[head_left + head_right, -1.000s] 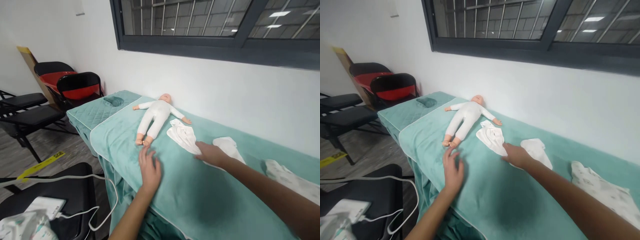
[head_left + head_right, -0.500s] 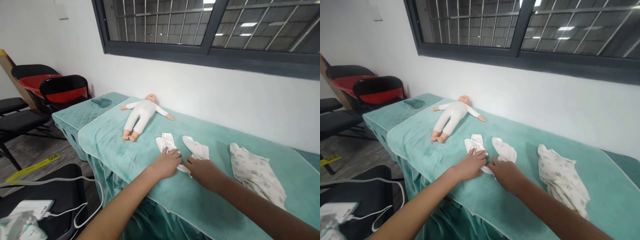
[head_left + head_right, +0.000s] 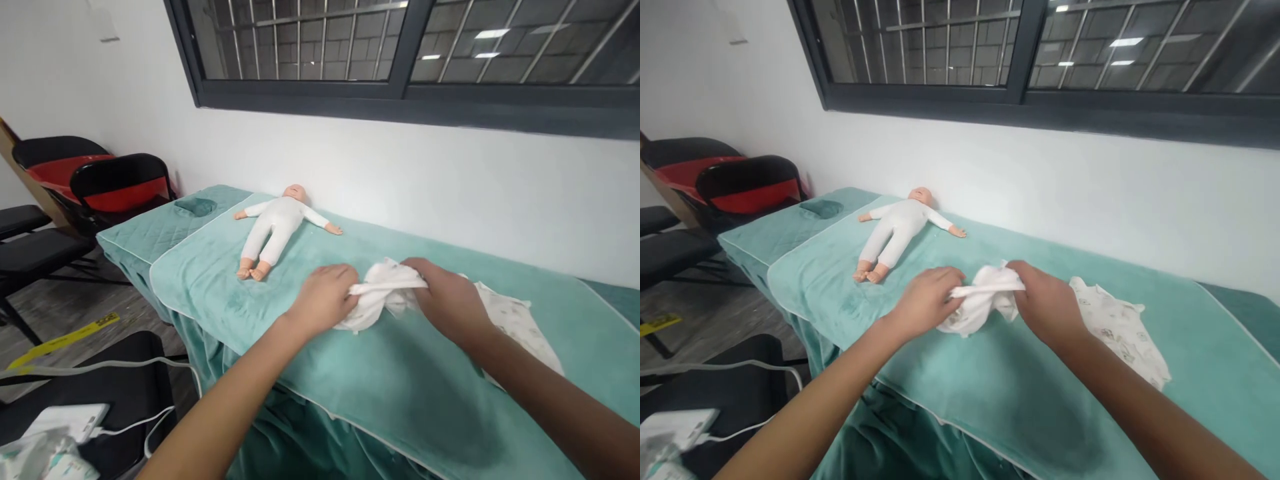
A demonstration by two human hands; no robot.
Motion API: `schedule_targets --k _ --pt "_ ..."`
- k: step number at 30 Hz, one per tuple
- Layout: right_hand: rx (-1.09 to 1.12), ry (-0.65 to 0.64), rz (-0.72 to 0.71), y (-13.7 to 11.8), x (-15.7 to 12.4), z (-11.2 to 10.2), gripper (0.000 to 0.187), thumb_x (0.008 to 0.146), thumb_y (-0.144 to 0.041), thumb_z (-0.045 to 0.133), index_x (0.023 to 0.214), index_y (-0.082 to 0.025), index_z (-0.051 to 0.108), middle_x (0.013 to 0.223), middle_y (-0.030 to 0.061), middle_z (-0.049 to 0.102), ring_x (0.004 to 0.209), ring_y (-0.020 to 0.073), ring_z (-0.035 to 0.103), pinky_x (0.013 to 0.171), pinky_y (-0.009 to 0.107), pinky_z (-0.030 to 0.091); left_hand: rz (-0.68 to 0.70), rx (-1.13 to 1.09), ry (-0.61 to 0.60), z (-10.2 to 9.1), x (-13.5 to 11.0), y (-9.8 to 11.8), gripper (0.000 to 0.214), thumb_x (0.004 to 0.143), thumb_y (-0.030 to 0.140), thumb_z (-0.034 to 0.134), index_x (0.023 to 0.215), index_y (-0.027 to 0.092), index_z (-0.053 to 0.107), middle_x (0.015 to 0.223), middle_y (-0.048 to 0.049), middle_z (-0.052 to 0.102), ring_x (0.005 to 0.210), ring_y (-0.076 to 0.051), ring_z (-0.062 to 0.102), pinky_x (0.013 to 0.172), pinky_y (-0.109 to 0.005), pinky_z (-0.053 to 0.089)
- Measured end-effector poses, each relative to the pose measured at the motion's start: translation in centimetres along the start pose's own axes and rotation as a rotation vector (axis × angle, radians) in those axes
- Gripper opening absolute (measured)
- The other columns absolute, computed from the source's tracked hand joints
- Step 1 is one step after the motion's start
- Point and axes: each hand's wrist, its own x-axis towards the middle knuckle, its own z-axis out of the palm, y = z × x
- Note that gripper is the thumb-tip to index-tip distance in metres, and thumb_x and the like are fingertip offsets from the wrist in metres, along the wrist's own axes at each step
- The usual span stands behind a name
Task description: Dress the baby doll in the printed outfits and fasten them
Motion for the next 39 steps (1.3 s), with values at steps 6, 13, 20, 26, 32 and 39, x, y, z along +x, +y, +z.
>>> schedule_targets --k 6,13,20,26,32,39 --pt "0.607 0.137 0.166 -2.4 1.3 -0.8 0.045 0.082 -0.025 0.046 0.124 -0.025 0.062 0.127 0.0047 0.066 0.111 0.0258 0.061 0.088 0.036 0.048 -0.394 -0.099 0.266 -1.7 2.5 0.4 0.004 0.085 0.024 0.055 0.087 0.022 0.053 0.077 -0.0008 0.063 0.073 -0.021 0.059 0.064 -0.03 0.037" --pt "1.066 -0.117 0.217 -4.0 0.2 -0.1 0.046 0.084 -0.042 0.055 0.127 -0.027 0.063 0.114 0.0039 0.071 0.096 0.0236 0.066 0.073 0.034 0.053 -0.519 -0.642 0.29 -2.8 1.8 1.9 0.016 0.083 0.034 0.058 0.091 0.021 0.055 0.082 0.0014 0.063 0.076 -0.015 0.058 0.067 -0.026 0.041" --pt "0.204 0.474 -0.113 -1.7 0.2 -2.8 0.029 0.078 -0.016 0.051 0.099 -0.022 0.07 0.106 0.0054 0.066 0.078 0.0174 0.06 0.068 0.03 0.043 -0.422 0.088 0.232 -5.9 0.0 2.3 0.025 0.077 0.018 0.057 0.101 0.023 0.061 0.082 -0.0008 0.064 0.072 -0.018 0.057 0.057 -0.028 0.026" --pt "-0.139 0.335 0.013 -1.6 -0.2 -4.2 0.023 0.081 -0.02 0.052 0.1 -0.024 0.065 0.081 0.003 0.065 0.059 0.0165 0.05 0.053 0.028 0.026 -0.447 0.089 -0.001 -6.8 0.1 2.8 0.02 0.083 0.041 0.059 0.095 0.025 0.063 0.067 0.0 0.061 0.065 -0.02 0.056 0.053 -0.029 0.023" --pt "0.436 0.073 0.178 -2.0 -0.7 -4.6 0.026 0.087 -0.028 0.047 0.108 -0.028 0.063 0.081 0.0006 0.068 0.058 0.0161 0.056 0.05 0.026 0.036 -0.539 -0.37 0.165 -7.1 0.0 4.4 0.021 0.078 0.03 0.064 0.098 0.025 0.062 0.071 0.0043 0.053 0.06 -0.013 0.05 0.052 -0.025 0.032" --pt "0.84 -0.007 0.217 -2.6 -1.3 -5.7 0.022 0.074 -0.025 0.062 0.094 -0.023 0.067 0.093 0.0009 0.069 0.065 0.0128 0.06 0.053 0.023 0.044 -0.458 -0.664 0.096 -7.4 -0.9 4.7 0.026 0.074 0.026 0.07 0.1 0.026 0.064 0.072 0.0051 0.039 0.062 -0.01 0.042 0.053 -0.022 0.032"
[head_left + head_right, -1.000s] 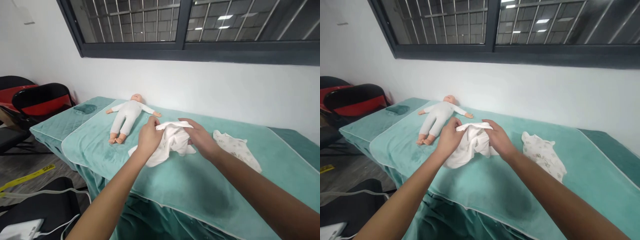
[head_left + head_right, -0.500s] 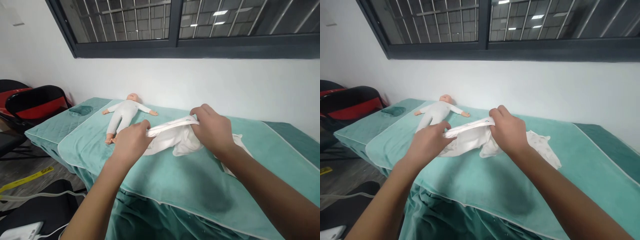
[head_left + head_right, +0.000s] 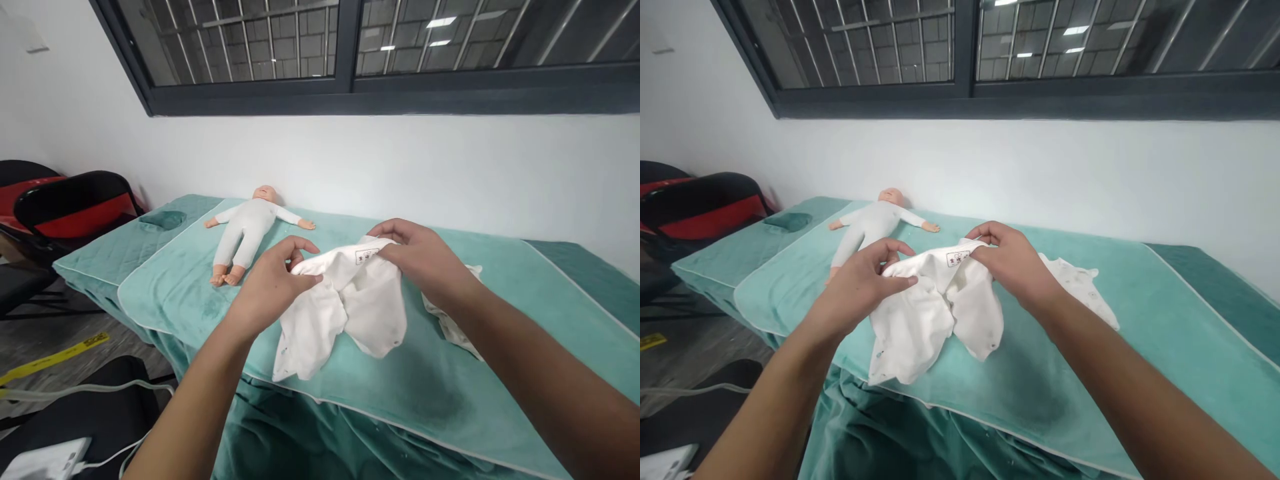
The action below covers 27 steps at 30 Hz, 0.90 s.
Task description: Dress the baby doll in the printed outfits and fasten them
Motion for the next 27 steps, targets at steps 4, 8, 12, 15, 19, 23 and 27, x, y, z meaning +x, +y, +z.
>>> schedule_targets --k 4,8,12,15,19,23,27 --pt "-0.025 -0.027 0.089 -0.4 -1.0 -0.1 0.014 0.074 -0.03 0.062 0.086 -0.024 0.066 0.072 -0.0024 0.064 0.057 0.0132 0.056 0.05 0.024 0.04 -0.019 -0.197 -0.058 0.1 -0.9 -0.3 0.02 0.075 0.025 0.07 0.095 0.023 0.065 0.07 0.0054 0.033 0.06 -0.008 0.037 0.053 -0.021 0.03" --pt "-0.097 -0.039 0.069 0.2 -1.4 0.6 0.016 0.081 -0.039 0.054 0.077 -0.024 0.061 0.067 -0.0018 0.059 0.057 0.0147 0.053 0.048 0.025 0.038 -0.016 -0.29 0.156 0.9 -1.9 -0.6 0.009 0.079 0.025 0.065 0.087 0.02 0.062 0.065 0.0064 0.029 0.055 -0.008 0.031 0.052 -0.021 0.03" --pt "-0.561 0.143 -0.073 1.0 -0.9 0.7 0.023 0.077 -0.031 0.055 0.061 -0.023 0.04 0.053 -0.0035 0.043 0.051 0.0134 0.037 0.047 0.027 0.025 0.06 -0.056 0.149 0.3 -2.8 -1.4 0.01 0.083 0.019 0.059 0.091 0.021 0.064 0.063 0.006 0.036 0.057 -0.009 0.039 0.058 -0.023 0.037" --pt "-0.873 0.289 -0.081 1.1 -0.3 0.5 0.026 0.074 -0.026 0.054 0.061 -0.023 0.032 0.048 -0.0038 0.036 0.051 0.014 0.027 0.051 0.03 0.021 0.278 0.28 0.145 -0.7 -3.3 -2.2 0.026 0.083 0.008 0.05 0.098 0.023 0.066 0.068 0.0035 0.047 0.067 -0.012 0.048 0.065 -0.025 0.039" --pt "-0.819 0.214 -0.012 0.8 -0.2 1.4 0.026 0.079 -0.032 0.052 0.061 -0.023 0.035 0.051 -0.0022 0.042 0.052 0.015 0.033 0.051 0.03 0.023 0.48 0.451 0.358 -0.5 -3.7 -2.6 0.035 0.082 0.0 0.044 0.101 0.021 0.065 0.077 0.0015 0.055 0.069 -0.012 0.051 0.063 -0.026 0.038" --pt "-0.267 -0.229 0.073 1.3 -1.3 4.0 0.021 0.084 -0.038 0.049 0.07 -0.022 0.05 0.07 -0.0003 0.059 0.064 0.0175 0.051 0.054 0.029 0.036 0.484 0.107 0.453 1.7 -4.3 -1.9 0.026 0.086 0.003 0.048 0.096 0.022 0.062 0.073 0.0028 0.053 0.067 -0.01 0.053 0.064 -0.024 0.046" --pt "0.323 -0.374 0.168 2.5 -3.0 6.5 0.025 0.076 -0.049 0.065 0.077 -0.024 0.06 0.079 0.0021 0.066 0.073 0.0229 0.059 0.061 0.033 0.049 0.557 -0.12 0.083 3.3 -5.1 -2.1 0.046 0.084 0.007 0.056 0.124 0.028 0.053 0.113 -0.0049 0.062 0.108 -0.017 0.062 0.091 -0.03 0.054"
